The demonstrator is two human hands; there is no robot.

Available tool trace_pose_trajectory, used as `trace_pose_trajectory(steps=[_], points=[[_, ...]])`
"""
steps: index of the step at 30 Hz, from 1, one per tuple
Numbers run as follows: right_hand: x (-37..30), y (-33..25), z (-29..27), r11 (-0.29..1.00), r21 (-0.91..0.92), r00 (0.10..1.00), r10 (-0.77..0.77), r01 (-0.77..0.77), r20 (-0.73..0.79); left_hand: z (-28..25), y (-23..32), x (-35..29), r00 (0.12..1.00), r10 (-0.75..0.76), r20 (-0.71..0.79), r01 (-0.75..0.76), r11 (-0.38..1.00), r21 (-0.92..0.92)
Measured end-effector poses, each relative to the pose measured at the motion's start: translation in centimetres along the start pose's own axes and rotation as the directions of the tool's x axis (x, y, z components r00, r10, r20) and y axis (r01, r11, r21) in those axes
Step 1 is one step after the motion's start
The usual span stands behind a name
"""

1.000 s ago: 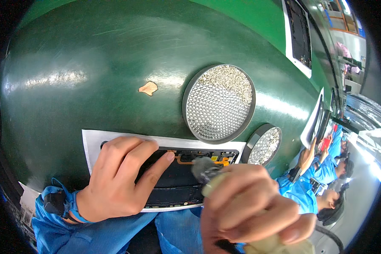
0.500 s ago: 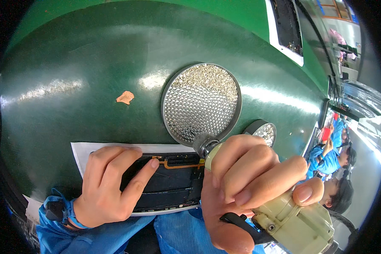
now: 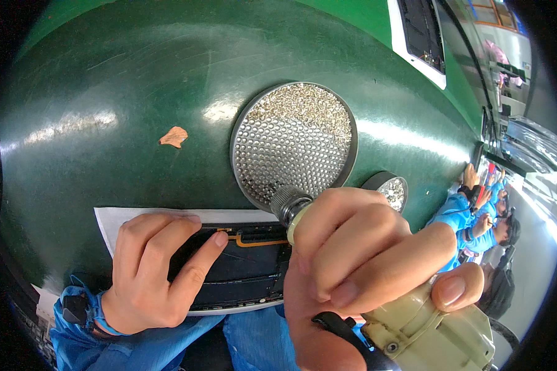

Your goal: The person assembles the internal electronic components and ribbon cables into a tablet chassis by securing them with screws using an electric screwdriver.

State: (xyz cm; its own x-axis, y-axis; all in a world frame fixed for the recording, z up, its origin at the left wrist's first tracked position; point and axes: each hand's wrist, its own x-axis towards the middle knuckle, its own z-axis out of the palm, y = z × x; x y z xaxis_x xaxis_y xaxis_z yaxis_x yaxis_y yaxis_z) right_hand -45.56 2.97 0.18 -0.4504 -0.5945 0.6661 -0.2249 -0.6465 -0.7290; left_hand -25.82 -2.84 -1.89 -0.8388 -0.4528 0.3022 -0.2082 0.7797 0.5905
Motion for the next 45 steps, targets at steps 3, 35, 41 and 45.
trace_pose_trajectory(steps=[3,35,41,45], points=[[0.0,-0.3,-0.1,0.999,-0.015,0.997,0.03,-0.029,0.066,0.0,0.0,-0.1,1.0,0.003,-0.004,-0.003,1.0,0.002],[-1.8,-1.9,2.1,0.988,0.121,0.95,0.059,-0.1,0.306,0.9,0.7,-0.3,0.978,-0.181,-0.108,0.163,0.975,-0.152],[-2.2,-2.3,3.1,0.993,0.051,0.954,0.09,-0.109,0.286,1.1,0.6,-0.4,0.98,-0.168,-0.109,0.148,0.975,-0.166],[-2.3,-1.6,3.0,0.994,0.077,0.95,0.05,-0.077,0.309,1.3,0.5,-0.7,0.985,-0.121,-0.127,0.106,0.988,-0.114]])
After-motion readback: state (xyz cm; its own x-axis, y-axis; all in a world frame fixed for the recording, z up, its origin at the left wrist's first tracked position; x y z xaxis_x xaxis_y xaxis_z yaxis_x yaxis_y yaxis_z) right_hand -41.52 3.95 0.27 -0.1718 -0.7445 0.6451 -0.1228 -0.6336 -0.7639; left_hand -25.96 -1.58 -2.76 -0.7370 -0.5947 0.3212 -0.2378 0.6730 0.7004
